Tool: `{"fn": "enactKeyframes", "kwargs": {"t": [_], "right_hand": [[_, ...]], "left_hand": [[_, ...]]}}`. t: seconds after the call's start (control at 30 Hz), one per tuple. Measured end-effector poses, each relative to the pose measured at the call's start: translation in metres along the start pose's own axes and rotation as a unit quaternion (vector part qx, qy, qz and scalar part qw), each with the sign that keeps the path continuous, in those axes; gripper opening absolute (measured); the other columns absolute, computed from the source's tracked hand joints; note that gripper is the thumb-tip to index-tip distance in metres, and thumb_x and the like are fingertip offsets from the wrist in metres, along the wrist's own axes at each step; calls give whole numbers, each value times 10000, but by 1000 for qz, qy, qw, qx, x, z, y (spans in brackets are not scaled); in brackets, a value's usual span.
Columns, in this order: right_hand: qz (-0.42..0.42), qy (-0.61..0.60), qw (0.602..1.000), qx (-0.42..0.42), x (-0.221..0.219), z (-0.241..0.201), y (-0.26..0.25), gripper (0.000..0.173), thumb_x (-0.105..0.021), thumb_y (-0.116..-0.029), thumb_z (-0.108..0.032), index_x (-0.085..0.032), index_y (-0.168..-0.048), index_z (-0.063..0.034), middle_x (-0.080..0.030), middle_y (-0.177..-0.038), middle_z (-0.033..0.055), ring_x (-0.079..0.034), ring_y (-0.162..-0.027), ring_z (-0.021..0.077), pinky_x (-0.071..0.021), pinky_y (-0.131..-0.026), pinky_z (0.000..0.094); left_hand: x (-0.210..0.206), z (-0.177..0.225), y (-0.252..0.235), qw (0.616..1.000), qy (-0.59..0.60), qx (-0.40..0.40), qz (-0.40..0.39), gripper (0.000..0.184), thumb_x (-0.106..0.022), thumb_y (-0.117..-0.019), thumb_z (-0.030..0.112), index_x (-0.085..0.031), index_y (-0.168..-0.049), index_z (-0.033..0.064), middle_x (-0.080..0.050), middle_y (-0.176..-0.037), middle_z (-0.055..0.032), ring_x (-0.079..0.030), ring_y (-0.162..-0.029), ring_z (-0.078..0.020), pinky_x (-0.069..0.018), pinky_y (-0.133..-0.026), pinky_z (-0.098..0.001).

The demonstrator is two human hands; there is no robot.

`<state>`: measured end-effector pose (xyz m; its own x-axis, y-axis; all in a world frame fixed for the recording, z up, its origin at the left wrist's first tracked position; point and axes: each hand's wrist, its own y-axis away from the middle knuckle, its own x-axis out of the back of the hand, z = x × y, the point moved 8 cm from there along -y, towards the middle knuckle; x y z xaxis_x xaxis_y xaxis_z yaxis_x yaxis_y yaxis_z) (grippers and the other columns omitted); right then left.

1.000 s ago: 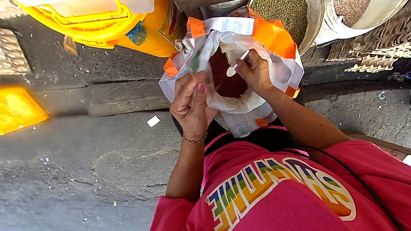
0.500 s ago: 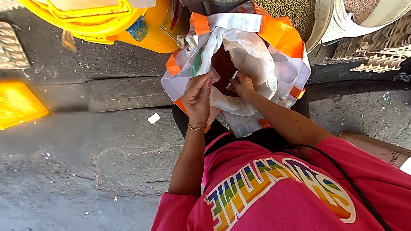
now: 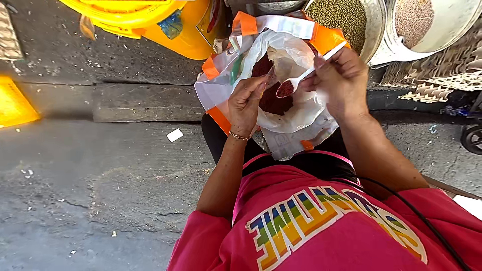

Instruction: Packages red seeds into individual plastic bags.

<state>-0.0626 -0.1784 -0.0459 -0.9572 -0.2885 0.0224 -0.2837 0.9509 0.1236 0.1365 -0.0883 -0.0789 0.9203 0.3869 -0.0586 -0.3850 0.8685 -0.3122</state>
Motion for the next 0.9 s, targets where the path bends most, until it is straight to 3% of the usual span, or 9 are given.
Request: {"fn": "enactKeyframes", "kwargs": {"t": [0.13,0.27,0.9], "right_hand": [[10,-33,996,83,9,-58,-1,58,-541,-1042,-58,-544,-998,-96,-733,-803,2,-747,-681,168,-666,-668,350],[21,-35,990,137,12,-90,-1,95,-523,-1036,-21,-557,-980,-90,-736,-789,3,-747,-666,167,-670,-649,339],[27,70,981,179,2,-90,2,36,-582,-1028,-71,-562,-1016,-43,-705,-851,0,-744,-734,141,-674,-688,338]], "left_hand": [[-6,-3,3,1000,-8,-2,-3,168,-614,-991,2,-754,-1080,-28,-720,-1063,-67,-653,-1035,-99,-532,-929,-249],[-10,-8,6,1000,-5,4,-9,169,-616,-992,4,-751,-1088,-31,-714,-1067,-79,-652,-1039,-111,-534,-933,-257],[-16,-7,11,999,-36,-1,-24,171,-624,-987,3,-751,-1094,-36,-715,-1069,-97,-659,-1032,-116,-537,-933,-251]]}}
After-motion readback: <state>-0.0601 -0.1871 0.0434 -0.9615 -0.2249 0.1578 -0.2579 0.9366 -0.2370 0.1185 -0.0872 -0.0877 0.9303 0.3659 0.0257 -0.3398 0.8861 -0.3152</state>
